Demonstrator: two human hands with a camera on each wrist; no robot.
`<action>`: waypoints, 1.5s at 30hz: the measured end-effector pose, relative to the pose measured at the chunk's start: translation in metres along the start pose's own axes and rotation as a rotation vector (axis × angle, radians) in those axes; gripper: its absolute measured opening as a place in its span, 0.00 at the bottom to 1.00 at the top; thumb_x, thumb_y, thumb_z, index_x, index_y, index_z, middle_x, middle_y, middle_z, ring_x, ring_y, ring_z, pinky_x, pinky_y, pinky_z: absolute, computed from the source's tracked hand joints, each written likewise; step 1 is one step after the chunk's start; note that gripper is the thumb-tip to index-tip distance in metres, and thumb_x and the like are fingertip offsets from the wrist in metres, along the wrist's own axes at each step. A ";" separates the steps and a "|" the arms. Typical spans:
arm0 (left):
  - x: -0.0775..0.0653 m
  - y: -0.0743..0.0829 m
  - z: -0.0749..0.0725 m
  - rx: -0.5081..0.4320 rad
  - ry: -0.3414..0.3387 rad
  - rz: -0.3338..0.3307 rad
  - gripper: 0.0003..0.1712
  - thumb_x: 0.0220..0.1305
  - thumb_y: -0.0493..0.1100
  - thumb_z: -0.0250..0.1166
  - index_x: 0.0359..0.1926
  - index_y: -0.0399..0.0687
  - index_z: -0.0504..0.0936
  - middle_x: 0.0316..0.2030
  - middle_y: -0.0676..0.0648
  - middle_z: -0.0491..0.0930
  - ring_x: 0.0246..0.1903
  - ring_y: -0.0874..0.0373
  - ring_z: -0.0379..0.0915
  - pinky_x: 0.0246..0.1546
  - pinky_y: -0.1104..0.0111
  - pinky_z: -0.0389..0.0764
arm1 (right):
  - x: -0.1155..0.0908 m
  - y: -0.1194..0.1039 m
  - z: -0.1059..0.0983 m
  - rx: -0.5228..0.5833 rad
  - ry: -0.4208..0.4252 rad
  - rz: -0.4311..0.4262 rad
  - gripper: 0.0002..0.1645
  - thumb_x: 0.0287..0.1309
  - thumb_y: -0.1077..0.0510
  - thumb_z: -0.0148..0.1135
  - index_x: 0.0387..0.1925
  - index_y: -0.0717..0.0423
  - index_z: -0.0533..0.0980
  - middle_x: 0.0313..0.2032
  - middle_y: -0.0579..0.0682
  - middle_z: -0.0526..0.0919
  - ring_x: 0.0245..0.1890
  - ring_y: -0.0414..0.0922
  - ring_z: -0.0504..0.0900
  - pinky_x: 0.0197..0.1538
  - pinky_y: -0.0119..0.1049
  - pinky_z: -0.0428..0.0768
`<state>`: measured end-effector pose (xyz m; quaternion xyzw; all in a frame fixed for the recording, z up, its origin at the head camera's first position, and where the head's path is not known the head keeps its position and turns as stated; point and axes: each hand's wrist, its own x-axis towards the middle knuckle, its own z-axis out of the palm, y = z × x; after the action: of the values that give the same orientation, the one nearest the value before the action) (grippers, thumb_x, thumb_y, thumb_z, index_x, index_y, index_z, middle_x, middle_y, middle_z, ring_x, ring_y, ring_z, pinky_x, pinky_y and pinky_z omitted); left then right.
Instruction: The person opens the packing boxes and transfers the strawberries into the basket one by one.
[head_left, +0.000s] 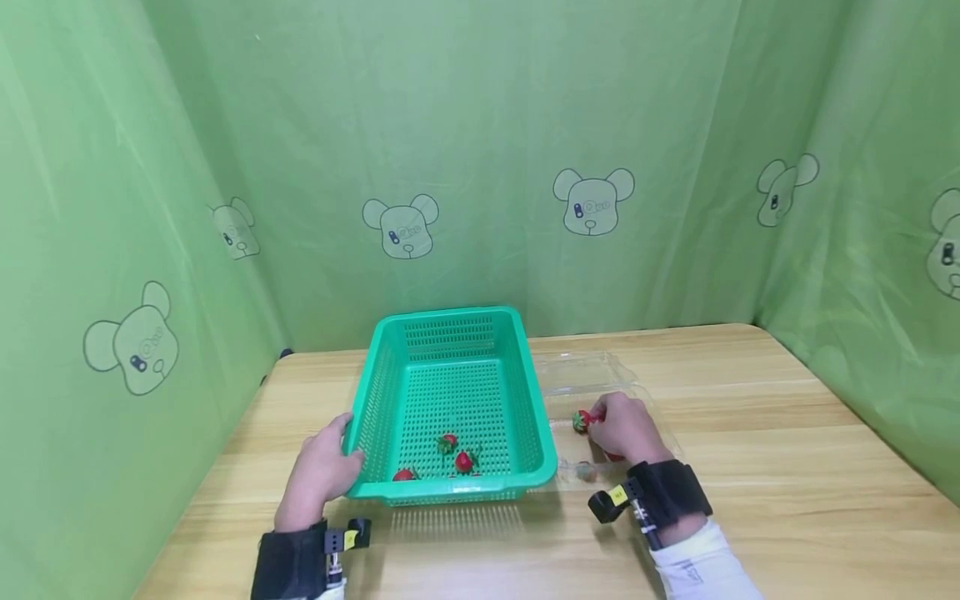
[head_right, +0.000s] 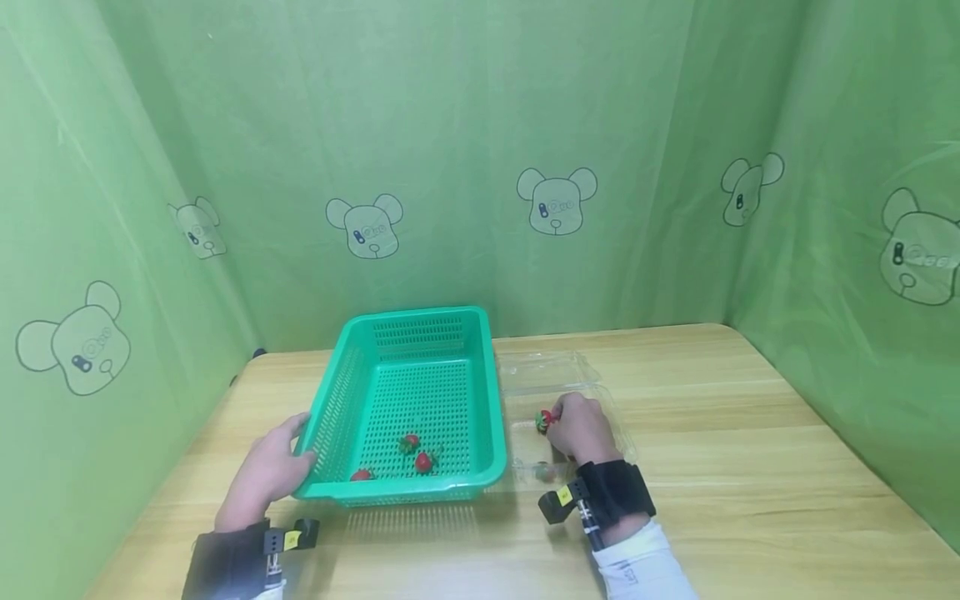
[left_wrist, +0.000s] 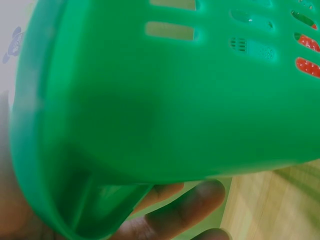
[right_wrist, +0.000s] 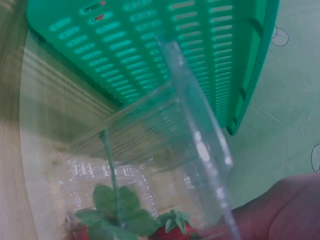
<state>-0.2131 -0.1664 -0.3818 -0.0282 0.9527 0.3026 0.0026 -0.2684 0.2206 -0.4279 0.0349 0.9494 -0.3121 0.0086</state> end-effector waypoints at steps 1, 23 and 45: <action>0.000 0.000 0.000 0.001 -0.001 0.002 0.35 0.62 0.36 0.56 0.68 0.33 0.57 0.59 0.25 0.68 0.42 0.41 0.71 0.31 0.58 0.75 | -0.001 -0.001 0.000 0.015 -0.007 0.010 0.10 0.48 0.66 0.62 0.36 0.63 0.78 0.28 0.57 0.80 0.23 0.48 0.76 0.24 0.38 0.73; -0.002 0.000 0.003 -0.003 -0.008 -0.003 0.35 0.62 0.36 0.56 0.68 0.33 0.56 0.60 0.26 0.68 0.43 0.42 0.71 0.36 0.56 0.76 | -0.014 -0.018 -0.012 0.058 0.046 -0.046 0.12 0.55 0.62 0.60 0.41 0.63 0.77 0.42 0.64 0.80 0.34 0.53 0.77 0.28 0.40 0.79; 0.000 0.001 0.000 0.007 0.006 0.001 0.35 0.62 0.36 0.56 0.68 0.32 0.57 0.58 0.25 0.69 0.40 0.42 0.71 0.30 0.61 0.74 | -0.022 -0.039 -0.022 0.104 0.087 -0.133 0.13 0.58 0.59 0.60 0.43 0.63 0.77 0.34 0.58 0.84 0.26 0.45 0.81 0.28 0.41 0.80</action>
<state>-0.2133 -0.1659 -0.3809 -0.0286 0.9537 0.2993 -0.0001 -0.2496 0.2012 -0.3861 -0.0143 0.9316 -0.3590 -0.0554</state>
